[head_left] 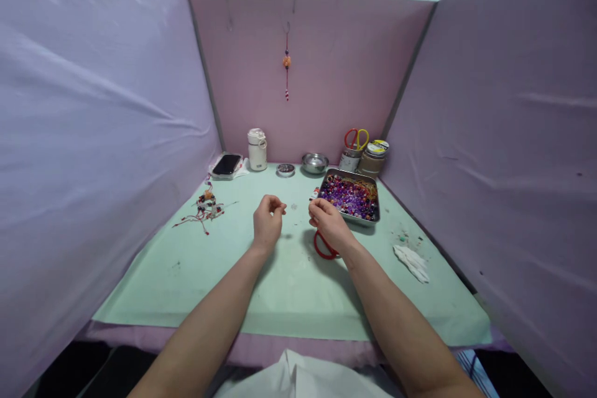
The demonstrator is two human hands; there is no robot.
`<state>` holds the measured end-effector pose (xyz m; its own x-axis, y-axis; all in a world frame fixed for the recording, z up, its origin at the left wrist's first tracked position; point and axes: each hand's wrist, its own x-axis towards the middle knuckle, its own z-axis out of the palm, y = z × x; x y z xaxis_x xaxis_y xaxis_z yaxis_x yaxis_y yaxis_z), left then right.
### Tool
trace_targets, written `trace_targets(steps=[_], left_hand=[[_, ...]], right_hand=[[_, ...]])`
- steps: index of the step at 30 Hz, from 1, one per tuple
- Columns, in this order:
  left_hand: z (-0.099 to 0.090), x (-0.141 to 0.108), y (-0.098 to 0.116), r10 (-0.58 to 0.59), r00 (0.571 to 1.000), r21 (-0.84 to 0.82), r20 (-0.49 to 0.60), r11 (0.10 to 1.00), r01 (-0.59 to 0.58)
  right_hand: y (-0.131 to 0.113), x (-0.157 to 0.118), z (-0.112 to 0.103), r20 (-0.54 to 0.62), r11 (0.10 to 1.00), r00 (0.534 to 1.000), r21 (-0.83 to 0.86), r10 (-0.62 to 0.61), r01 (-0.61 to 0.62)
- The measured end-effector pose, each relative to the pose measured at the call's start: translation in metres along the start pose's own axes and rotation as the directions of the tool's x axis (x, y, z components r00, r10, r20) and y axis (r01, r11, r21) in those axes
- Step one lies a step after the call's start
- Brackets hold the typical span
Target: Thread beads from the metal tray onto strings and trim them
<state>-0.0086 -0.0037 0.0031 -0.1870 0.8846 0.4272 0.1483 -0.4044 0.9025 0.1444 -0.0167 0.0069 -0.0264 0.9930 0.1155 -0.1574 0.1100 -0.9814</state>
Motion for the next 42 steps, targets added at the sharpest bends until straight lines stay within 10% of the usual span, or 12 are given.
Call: trace_targets(steps=[9, 19, 42], left_hand=[[0.000, 0.006, -0.012, -0.146, 0.937, 0.070, 0.317, 0.989, 0.130], [0.005, -0.003, -0.001, -0.163, 0.799, -0.376, 0.578, 0.817, 0.438], [0.004, 0.000, -0.007, -0.230, 0.695, -0.336, 0.681, 0.745, 0.576]], right_hand=[[-0.005, -0.002, 0.001, 0.096, 0.963, 0.994, 0.257, 0.054, -0.077], [-0.006, 0.001, -0.002, 0.124, 0.899, 0.984, 0.403, 0.131, -0.170], [0.007, -0.001, 0.005, 0.096, 0.972, 0.994, 0.225, 0.047, -0.068]])
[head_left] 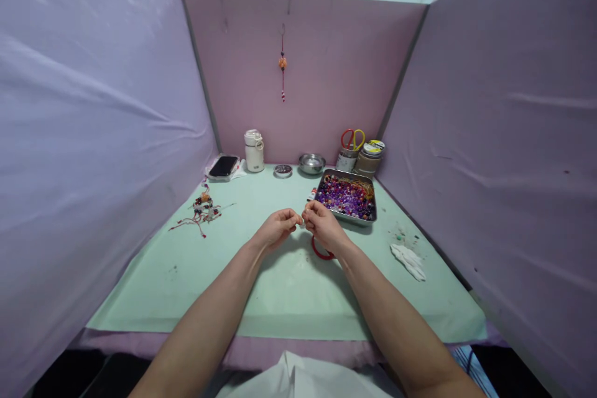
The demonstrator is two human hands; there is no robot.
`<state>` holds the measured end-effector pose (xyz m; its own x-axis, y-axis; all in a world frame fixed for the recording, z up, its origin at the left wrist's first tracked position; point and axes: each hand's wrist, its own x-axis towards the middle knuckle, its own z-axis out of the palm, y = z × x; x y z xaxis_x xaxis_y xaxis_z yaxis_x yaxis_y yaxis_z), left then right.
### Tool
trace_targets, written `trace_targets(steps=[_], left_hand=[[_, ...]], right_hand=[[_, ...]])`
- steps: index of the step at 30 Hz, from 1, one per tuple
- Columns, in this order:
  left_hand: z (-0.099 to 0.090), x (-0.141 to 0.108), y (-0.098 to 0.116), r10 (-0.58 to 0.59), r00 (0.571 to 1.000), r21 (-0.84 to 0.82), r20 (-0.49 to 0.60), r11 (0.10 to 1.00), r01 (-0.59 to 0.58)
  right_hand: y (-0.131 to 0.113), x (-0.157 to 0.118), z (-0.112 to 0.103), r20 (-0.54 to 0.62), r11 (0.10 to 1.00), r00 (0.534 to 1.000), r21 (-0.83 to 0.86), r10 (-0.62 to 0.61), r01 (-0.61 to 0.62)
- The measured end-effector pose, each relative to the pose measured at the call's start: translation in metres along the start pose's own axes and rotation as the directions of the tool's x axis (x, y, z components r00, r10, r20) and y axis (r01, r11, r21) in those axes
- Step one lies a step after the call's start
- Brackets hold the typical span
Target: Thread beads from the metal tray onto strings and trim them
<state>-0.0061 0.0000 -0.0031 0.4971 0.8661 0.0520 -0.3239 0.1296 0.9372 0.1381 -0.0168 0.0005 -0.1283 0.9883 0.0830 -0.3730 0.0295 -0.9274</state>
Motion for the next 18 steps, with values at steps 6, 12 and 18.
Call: trace_targets(steps=[6, 12, 18], left_hand=[[-0.002, 0.003, 0.002, -0.038, 0.976, -0.273, -0.216, 0.962, -0.023], [-0.001, 0.003, -0.004, -0.093, 0.893, -0.070, -0.440, 0.995, 0.069], [0.012, -0.001, -0.009, -0.038, 0.981, 0.083, -0.190, 0.995, 0.054]], right_hand=[[-0.004, 0.004, -0.005, -0.065, 0.994, 0.998, 0.107, -0.013, 0.020], [-0.010, 0.007, -0.013, -0.168, 0.956, 0.985, 0.278, -0.048, 0.095], [-0.009, 0.005, -0.008, -0.075, 0.932, 0.996, 0.356, -0.045, 0.069]])
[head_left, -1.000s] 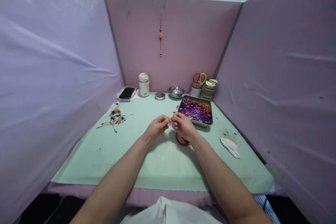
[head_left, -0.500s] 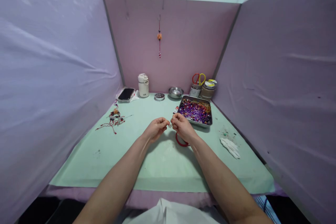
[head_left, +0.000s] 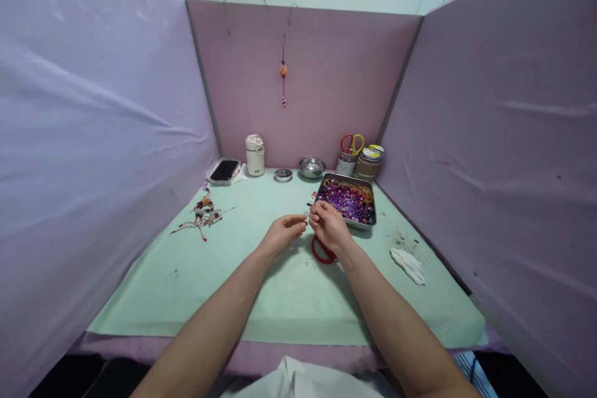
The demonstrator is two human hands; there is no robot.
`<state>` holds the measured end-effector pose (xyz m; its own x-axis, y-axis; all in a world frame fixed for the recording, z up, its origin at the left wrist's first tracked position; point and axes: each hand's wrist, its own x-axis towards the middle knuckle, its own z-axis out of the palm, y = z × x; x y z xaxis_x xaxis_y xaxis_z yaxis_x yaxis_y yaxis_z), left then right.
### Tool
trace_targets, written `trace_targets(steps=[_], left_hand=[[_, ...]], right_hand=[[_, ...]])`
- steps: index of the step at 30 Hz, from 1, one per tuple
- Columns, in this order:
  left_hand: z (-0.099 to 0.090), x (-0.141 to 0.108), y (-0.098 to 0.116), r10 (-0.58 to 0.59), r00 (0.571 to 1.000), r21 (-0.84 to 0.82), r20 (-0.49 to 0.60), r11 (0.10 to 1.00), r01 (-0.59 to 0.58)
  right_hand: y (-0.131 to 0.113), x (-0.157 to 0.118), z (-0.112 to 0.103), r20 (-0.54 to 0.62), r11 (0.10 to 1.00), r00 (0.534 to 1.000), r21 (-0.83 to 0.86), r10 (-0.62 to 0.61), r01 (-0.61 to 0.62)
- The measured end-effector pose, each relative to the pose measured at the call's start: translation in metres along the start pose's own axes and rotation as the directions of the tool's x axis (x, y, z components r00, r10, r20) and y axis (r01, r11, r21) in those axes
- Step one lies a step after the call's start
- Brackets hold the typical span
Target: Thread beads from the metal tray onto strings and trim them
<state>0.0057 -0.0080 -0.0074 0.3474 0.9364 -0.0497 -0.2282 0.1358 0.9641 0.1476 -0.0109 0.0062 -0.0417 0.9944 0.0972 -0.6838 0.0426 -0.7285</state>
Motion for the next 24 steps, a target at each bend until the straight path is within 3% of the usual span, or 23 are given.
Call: trace_targets(steps=[7, 14, 19, 21, 22, 24], left_hand=[[0.002, -0.001, 0.008, -0.033, 0.995, -0.161, -0.096, 0.987, 0.017], [0.002, -0.001, 0.009, 0.005, 0.993, -0.161, -0.119, 0.987, -0.024], [-0.004, 0.004, 0.009, 0.008, 0.981, -0.223, -0.195, 0.973, -0.052], [-0.008, 0.007, 0.010, 0.014, 0.971, -0.264, -0.239, 0.961, -0.079], [-0.010, 0.008, 0.011, 0.019, 0.965, -0.279, -0.263, 0.956, -0.094], [-0.014, 0.010, 0.012, 0.027, 0.952, -0.297, -0.305, 0.947, -0.122]], right_hand=[[0.003, -0.002, 0.002, 0.054, 0.999, 0.998, -0.002, 0.038, -0.038], [-0.002, -0.005, 0.003, 0.062, 0.993, 0.995, -0.095, 0.080, -0.074], [-0.015, -0.001, -0.002, -0.028, 0.961, 0.999, -0.273, -0.042, 0.032], [-0.021, -0.001, -0.007, -0.074, 0.850, 0.985, -0.519, -0.156, 0.096], [-0.024, -0.003, -0.009, -0.068, 0.728, 0.976, -0.677, -0.207, 0.108], [-0.030, -0.007, -0.015, 0.016, 0.342, 0.974, -0.935, -0.228, 0.095]])
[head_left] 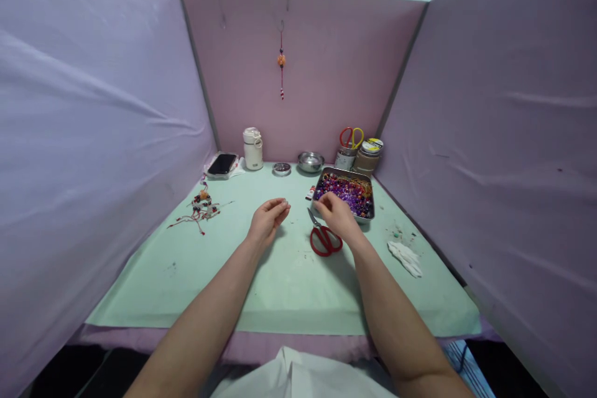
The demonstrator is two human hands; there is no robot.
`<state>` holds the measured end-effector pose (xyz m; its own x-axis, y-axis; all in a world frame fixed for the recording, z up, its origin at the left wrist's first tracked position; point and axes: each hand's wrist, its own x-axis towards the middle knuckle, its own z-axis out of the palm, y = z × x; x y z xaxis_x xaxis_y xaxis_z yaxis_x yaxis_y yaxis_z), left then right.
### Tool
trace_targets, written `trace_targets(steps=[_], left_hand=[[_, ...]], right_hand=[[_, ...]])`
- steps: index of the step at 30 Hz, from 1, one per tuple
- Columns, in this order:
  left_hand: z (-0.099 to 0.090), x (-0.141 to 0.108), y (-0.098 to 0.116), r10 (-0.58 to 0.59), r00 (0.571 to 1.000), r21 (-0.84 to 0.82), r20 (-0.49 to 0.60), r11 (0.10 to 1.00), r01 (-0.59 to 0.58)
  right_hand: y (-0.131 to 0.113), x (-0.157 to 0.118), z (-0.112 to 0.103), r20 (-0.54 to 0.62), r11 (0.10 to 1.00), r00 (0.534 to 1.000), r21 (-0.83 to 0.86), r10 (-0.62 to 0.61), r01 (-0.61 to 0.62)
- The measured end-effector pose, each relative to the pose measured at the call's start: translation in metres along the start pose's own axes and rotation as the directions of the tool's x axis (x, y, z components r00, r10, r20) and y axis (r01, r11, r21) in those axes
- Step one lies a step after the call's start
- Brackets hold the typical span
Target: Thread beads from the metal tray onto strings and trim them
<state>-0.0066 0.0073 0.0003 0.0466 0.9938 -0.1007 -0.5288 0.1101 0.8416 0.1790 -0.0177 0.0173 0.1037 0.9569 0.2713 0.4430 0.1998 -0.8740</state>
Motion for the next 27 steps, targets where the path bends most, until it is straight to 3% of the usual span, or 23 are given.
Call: trace_targets(steps=[2, 4, 6, 9, 12, 15, 21, 24, 27], left_hand=[[-0.003, 0.001, 0.002, 0.023, 0.999, -0.013, -0.024, 1.000, -0.023], [-0.005, 0.002, 0.003, 0.045, 0.999, -0.023, -0.027, 0.999, -0.046], [-0.006, 0.003, 0.003, 0.070, 0.997, -0.041, -0.028, 0.997, -0.071], [-0.006, 0.004, 0.003, 0.091, 0.996, -0.066, -0.025, 0.994, -0.092], [-0.005, 0.004, 0.003, 0.094, 0.995, -0.085, -0.020, 0.992, -0.095], [-0.004, 0.004, 0.004, 0.096, 0.995, -0.107, -0.034, 0.989, -0.099], [-0.005, 0.005, 0.008, 0.128, 0.989, -0.130, -0.079, 0.982, -0.138], [-0.006, 0.005, 0.010, 0.143, 0.984, -0.142, -0.103, 0.977, -0.157], [-0.006, 0.007, 0.012, 0.165, 0.980, -0.176, -0.114, 0.967, -0.184]], right_hand=[[0.002, -0.005, -0.006, 0.102, 0.924, 0.994, -0.382, 0.040, 0.002], [0.002, -0.010, -0.009, 0.186, 0.802, 0.970, -0.597, 0.156, -0.015], [0.002, -0.013, -0.008, 0.247, 0.718, 0.938, -0.696, 0.243, -0.003], [0.002, -0.014, -0.003, 0.302, 0.673, 0.910, -0.739, 0.285, 0.034], [0.006, -0.012, 0.002, 0.302, 0.703, 0.925, -0.709, 0.232, 0.055], [0.012, -0.009, 0.006, 0.250, 0.789, 0.959, -0.613, 0.138, 0.046], [0.010, -0.007, 0.017, 0.200, 0.978, 0.980, -0.206, 0.010, 0.032], [0.002, -0.009, 0.022, 0.194, 0.999, 0.980, -0.024, -0.036, 0.042], [-0.004, -0.012, 0.024, 0.229, 0.998, 0.971, 0.025, -0.064, 0.060]])
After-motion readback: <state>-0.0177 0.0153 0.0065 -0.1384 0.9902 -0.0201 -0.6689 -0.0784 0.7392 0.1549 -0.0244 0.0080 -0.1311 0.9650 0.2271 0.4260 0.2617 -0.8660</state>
